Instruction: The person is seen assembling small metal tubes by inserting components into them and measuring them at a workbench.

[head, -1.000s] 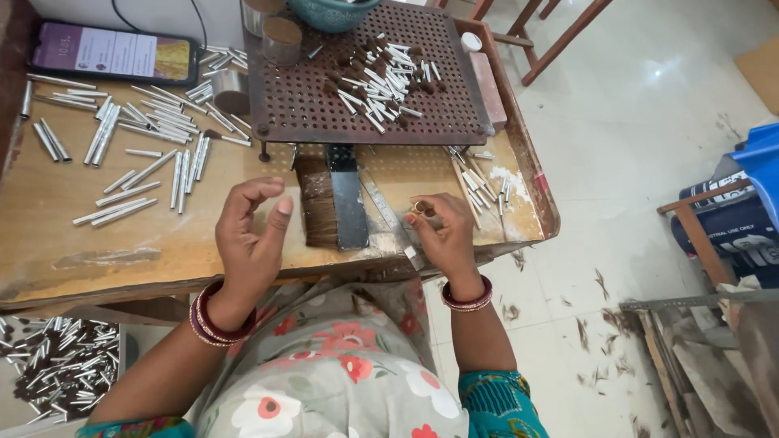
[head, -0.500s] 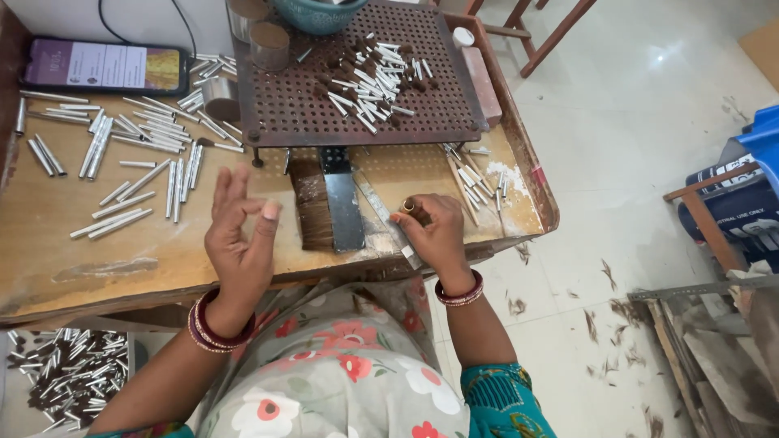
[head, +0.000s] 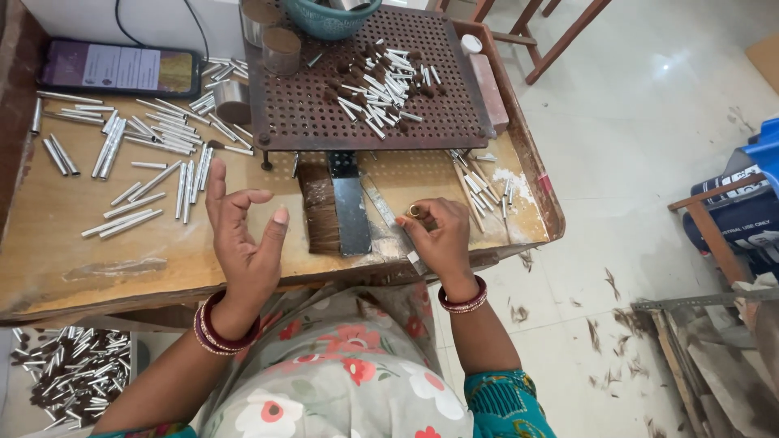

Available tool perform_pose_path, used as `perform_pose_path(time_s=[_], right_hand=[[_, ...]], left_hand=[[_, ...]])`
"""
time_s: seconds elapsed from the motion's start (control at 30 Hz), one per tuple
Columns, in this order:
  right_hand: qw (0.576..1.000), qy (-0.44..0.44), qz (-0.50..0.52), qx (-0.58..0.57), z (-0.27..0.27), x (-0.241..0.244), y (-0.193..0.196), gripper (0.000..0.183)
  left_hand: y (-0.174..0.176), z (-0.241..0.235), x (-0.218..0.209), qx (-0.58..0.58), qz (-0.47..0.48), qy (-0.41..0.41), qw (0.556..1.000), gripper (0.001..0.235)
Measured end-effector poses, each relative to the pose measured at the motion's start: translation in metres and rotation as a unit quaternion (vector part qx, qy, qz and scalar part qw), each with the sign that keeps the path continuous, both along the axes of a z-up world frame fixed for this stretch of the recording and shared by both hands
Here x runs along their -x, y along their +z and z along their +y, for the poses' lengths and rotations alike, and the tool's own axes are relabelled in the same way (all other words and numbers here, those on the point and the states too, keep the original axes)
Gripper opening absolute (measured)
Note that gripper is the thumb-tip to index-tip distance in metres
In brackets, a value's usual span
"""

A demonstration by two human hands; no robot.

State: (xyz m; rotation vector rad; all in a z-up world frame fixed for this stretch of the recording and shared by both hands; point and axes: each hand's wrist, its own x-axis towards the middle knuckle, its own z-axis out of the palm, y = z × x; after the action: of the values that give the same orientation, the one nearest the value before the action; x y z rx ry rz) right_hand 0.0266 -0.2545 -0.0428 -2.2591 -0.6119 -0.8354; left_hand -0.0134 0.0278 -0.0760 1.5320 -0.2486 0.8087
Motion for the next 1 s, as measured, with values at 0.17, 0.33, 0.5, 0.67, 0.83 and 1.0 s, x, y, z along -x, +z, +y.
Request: perform_pose_path(time_s=[0.17,0.33,0.5,0.67,0.83,1.0], right_hand=[[0.995,0.024,0.085,-0.049,0.0,-0.004,-0.002,0.023],[0.993,0.007,0.1,-0.054,0.001,-0.002,-0.005,0.025],[1.0,-0.014,0.022,-0.01,0.005,-0.002,0.0,0.024],[0.995,-0.01,0.09,-0.031,0.003,-0.004,-0.003,0.024],[0.986,-0.015,0.158,-0.06,0.003,-0.003,-0.003,0.024],[0.996,0.0,0.09,0.01,0.001,0.0,0.017,0.03]], left_hand=[[0.0,0.0,-0.003,-0.001,0.0,0.008,1.0,0.02],[-0.003,0.0,0.001,0.012,0.008,-0.002,1.0,0.02],[0.003,-0.001,0.004,-0.003,0.011,0.01,1.0,0.019],[0.005,-0.001,0.003,-0.02,0.014,0.02,0.999,0.019],[0.003,-0.002,0.004,-0.015,0.011,0.018,1.0,0.019],[0.002,-0.001,0.005,-0.02,0.005,0.02,1.0,0.02]])
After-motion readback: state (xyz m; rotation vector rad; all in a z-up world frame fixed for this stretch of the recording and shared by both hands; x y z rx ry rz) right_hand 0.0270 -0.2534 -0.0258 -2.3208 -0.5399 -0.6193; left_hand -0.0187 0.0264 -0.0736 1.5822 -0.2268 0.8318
